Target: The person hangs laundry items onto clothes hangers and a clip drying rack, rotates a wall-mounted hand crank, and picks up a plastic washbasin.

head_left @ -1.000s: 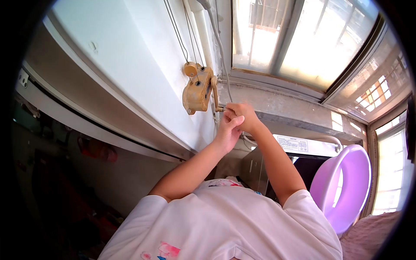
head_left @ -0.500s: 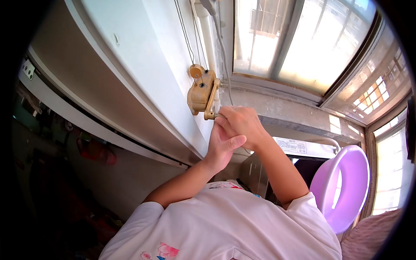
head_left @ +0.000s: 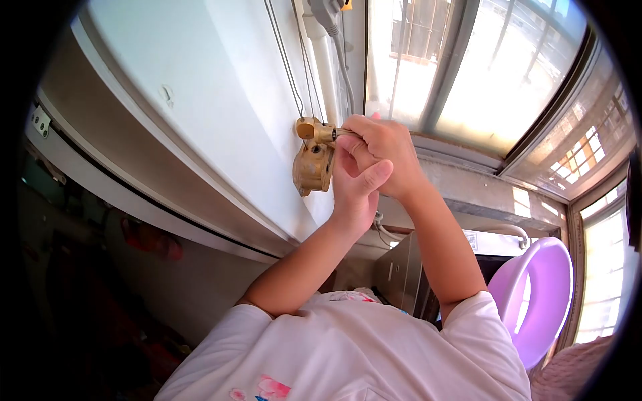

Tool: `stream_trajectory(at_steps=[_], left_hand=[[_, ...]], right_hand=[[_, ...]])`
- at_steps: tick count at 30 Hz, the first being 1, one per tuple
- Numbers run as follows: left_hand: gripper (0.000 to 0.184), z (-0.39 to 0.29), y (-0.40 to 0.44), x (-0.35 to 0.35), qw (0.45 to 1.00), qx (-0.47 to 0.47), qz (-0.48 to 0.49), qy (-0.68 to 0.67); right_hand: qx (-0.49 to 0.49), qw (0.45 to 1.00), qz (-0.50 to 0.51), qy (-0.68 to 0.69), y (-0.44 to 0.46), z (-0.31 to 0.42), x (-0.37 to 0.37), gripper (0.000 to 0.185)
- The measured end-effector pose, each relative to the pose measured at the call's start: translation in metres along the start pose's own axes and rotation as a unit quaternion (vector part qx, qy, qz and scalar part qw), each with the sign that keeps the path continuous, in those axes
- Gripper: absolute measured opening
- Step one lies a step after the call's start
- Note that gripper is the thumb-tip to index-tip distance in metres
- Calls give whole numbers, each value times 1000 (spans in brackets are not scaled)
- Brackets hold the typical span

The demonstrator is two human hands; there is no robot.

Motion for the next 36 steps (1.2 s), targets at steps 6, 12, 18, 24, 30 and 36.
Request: stream_trajectory(at_steps=[6,12,18,24,30,36], left_hand=[[76,13,37,5,997,-65,-29,19],[55,26,70,11,998,-51,-38,21],[56,42,85,28,998,-33,-46,-20],[67,56,84,43,995,-1,-98,2],[67,87,68,72,985,67,-160,-18],[63,99,37,91,967,117,-226,-5]], right_hand=[[-23,1000,-2,8,27,-22,1,13],[-44,998,21,-39,56,-42,5,15],[-51,990,49,-120,72,-66,-2,11],[-92,978,90,-165,75,-88,-15,17],[-118,966,128,-189,52,-130,-46,18],[-164,956,181,-164,18,-139,-65,16]])
Point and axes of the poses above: each hand's wrist, its own y-axis towards the middle knuckle, its own x-axis out of the back of the hand, z = x × y, the point moved 3 cm from there along y, towards the middle knuckle, and after that the axes turned 2 degrees about -y, right-handed, at the moved point
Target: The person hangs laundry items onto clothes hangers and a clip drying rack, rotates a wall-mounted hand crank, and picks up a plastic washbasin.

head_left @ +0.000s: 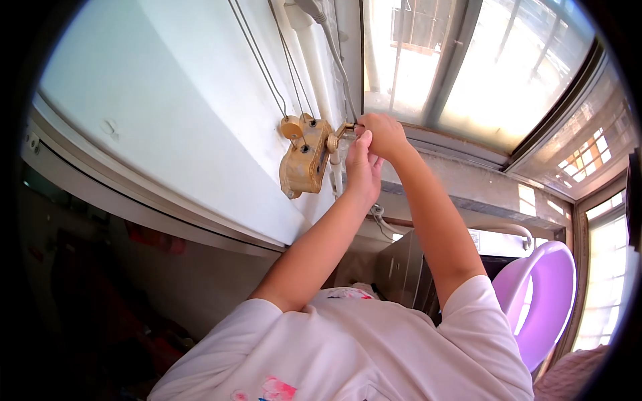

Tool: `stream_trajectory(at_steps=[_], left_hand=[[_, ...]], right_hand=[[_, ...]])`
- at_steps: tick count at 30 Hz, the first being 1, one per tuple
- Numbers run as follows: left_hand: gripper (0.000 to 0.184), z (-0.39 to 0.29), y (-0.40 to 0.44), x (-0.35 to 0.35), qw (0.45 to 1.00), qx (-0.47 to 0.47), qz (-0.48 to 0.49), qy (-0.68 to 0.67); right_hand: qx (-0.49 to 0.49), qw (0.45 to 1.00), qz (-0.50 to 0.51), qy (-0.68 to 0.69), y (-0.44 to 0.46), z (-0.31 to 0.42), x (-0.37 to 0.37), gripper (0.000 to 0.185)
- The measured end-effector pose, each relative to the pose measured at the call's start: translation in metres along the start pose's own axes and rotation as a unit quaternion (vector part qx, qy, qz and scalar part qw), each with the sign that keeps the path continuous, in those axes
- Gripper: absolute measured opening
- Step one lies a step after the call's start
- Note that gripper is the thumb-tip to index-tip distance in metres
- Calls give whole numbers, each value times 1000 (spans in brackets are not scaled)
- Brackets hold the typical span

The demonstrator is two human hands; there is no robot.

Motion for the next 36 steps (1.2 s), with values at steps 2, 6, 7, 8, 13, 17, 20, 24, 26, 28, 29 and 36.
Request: stream_trajectory(at_steps=[2,6,7,8,13,17,20,24,26,28,29,36], left_hand=[[56,5,-8,13,1000,14,-2,8],[44,5,-28,31,999,32,-3,-8],[39,5,-33,38,998,53,10,-17],[35,4,-38,45,997,74,24,-27],[34,-3,-65,58,993,88,80,-18],[38,-9,-96,62,991,94,88,-32],[43,-19,-116,68,986,100,135,-14],[57,-40,-142,47,980,75,176,48],[57,-49,-157,31,979,71,189,20],[59,-59,-163,10,977,69,201,-10],[63,-66,-164,0,979,53,198,3],[66,-80,-135,-29,981,14,194,2]], right_hand=[[13,999,-26,22,-14,-4,-15,17],[-21,997,60,32,-38,0,-27,16],[-12,997,66,28,-45,2,-29,16],[-4,997,72,24,-51,5,-31,16],[47,996,79,-13,-77,15,-37,14],[92,992,89,-4,-103,31,-34,12],[62,992,102,30,-125,52,-18,11],[102,993,55,21,-143,68,-5,12],[119,991,11,60,-147,78,10,13],[128,990,-15,51,-148,89,25,13],[134,989,-38,44,-148,94,32,13],[176,970,-146,79,-122,109,73,14]])
Point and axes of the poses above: each hand's wrist, its own y-axis towards the middle knuckle, its own x-axis out of the back of the hand, z = x × y, the point moved 3 cm from there along y, towards the middle knuckle, and after that the axes turned 2 degrees about -y, right-handed, at the moved point
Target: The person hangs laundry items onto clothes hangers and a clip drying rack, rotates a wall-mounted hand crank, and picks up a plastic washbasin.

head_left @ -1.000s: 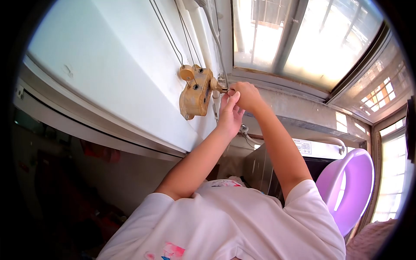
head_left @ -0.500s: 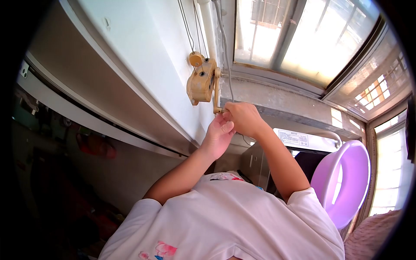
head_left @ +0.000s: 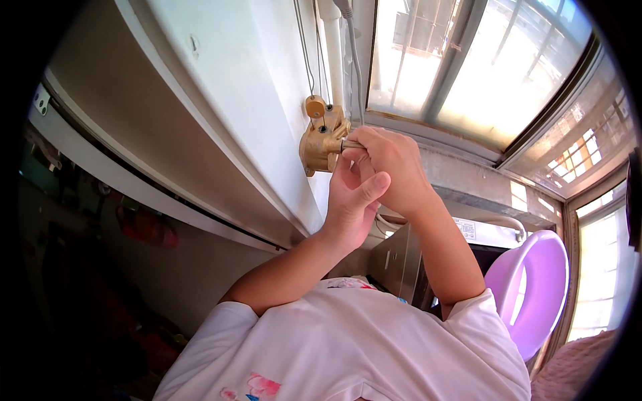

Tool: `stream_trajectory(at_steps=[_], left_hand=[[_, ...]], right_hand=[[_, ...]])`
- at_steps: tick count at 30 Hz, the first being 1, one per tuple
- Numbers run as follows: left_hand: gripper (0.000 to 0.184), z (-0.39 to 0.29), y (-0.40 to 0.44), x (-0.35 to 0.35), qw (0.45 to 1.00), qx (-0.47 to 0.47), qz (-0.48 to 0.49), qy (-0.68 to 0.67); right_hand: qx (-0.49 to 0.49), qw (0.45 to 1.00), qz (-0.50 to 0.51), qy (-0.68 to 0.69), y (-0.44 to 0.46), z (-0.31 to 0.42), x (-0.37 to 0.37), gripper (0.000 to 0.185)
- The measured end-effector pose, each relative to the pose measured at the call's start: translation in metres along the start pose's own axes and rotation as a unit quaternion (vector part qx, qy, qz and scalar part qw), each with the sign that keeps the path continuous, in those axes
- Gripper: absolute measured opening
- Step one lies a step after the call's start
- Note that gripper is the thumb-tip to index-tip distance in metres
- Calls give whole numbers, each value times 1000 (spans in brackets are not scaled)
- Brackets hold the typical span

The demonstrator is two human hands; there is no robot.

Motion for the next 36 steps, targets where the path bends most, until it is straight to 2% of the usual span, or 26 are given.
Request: stream_trajectory(at_steps=[3,6,12,14,17,24,27,29,36], left_hand=[[73,-5,23,-11,999,-41,1,-3],[76,-9,50,-17,997,-74,8,-15],[66,4,100,-10,993,-114,-4,-16],[54,9,111,-10,991,-127,-35,6],[50,17,125,-1,991,-120,-49,-19],[43,29,142,12,990,-111,-73,-57],[40,44,147,31,987,-84,-126,-62],[38,58,149,48,981,-65,-170,-73],[41,82,116,70,974,-15,-215,-67]], right_hand=[[-21,999,-28,26,21,-3,12,13],[-45,999,-16,-2,44,-17,14,14],[-76,997,-18,0,76,-51,10,14],[-76,996,-34,11,82,-63,6,15],[-102,995,2,3,91,-74,3,11],[-126,991,42,-12,99,-103,-12,14],[-164,982,75,-47,95,-127,-35,12],[-162,982,94,-26,86,-145,-51,14],[-168,979,110,29,46,-161,-84,14]])
Point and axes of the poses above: each hand's wrist, its own y-axis towards the middle knuckle, its own x-axis out of the back of the hand, z = x × y, the point moved 3 cm from there along y, towards the middle knuckle, and after that the axes turned 2 degrees about -y, right-handed, at the moved point
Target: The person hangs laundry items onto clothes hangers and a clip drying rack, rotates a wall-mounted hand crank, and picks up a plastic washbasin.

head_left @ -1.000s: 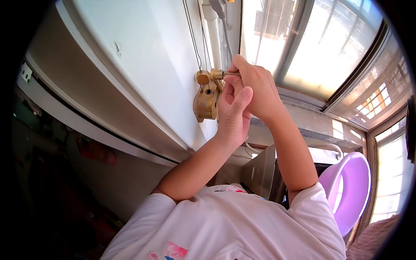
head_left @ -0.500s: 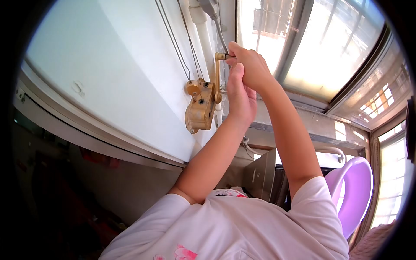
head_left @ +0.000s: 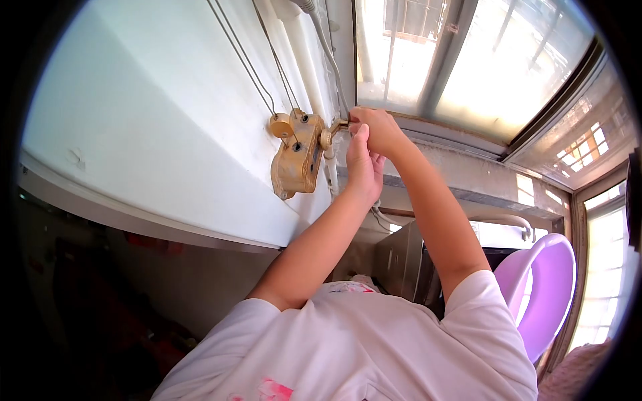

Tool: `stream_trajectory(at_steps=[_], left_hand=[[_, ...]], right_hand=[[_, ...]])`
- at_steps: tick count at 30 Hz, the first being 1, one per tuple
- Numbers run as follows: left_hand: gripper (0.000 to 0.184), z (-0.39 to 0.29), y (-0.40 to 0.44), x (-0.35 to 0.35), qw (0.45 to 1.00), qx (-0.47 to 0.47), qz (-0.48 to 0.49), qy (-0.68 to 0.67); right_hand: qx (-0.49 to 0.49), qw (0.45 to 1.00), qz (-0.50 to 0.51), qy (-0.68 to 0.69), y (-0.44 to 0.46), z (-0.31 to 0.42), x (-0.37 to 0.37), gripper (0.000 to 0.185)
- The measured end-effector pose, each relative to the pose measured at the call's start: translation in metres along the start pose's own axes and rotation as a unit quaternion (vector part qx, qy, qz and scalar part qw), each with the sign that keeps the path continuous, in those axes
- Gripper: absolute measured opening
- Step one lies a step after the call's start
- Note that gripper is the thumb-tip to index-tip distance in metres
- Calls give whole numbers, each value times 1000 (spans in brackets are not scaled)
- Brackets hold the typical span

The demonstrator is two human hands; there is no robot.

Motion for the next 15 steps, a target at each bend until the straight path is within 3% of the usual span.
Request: stream_trajectory(at_steps=[6,15], left_hand=[[44,7,-33,48,997,56,-10,54],[44,-1,-85,75,991,105,60,60]], right_hand=[[1,998,70,3,-45,4,-26,16],[25,996,67,-45,-101,27,-41,16]])
Point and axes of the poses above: each hand's wrist, its own y-axis towards the middle knuckle, its own x-axis out of the back of the hand, z = x × y, the point moved 3 cm from there along y, towards the middle knuckle, and after that the axes turned 2 degrees about -y, right-handed, at the moved point
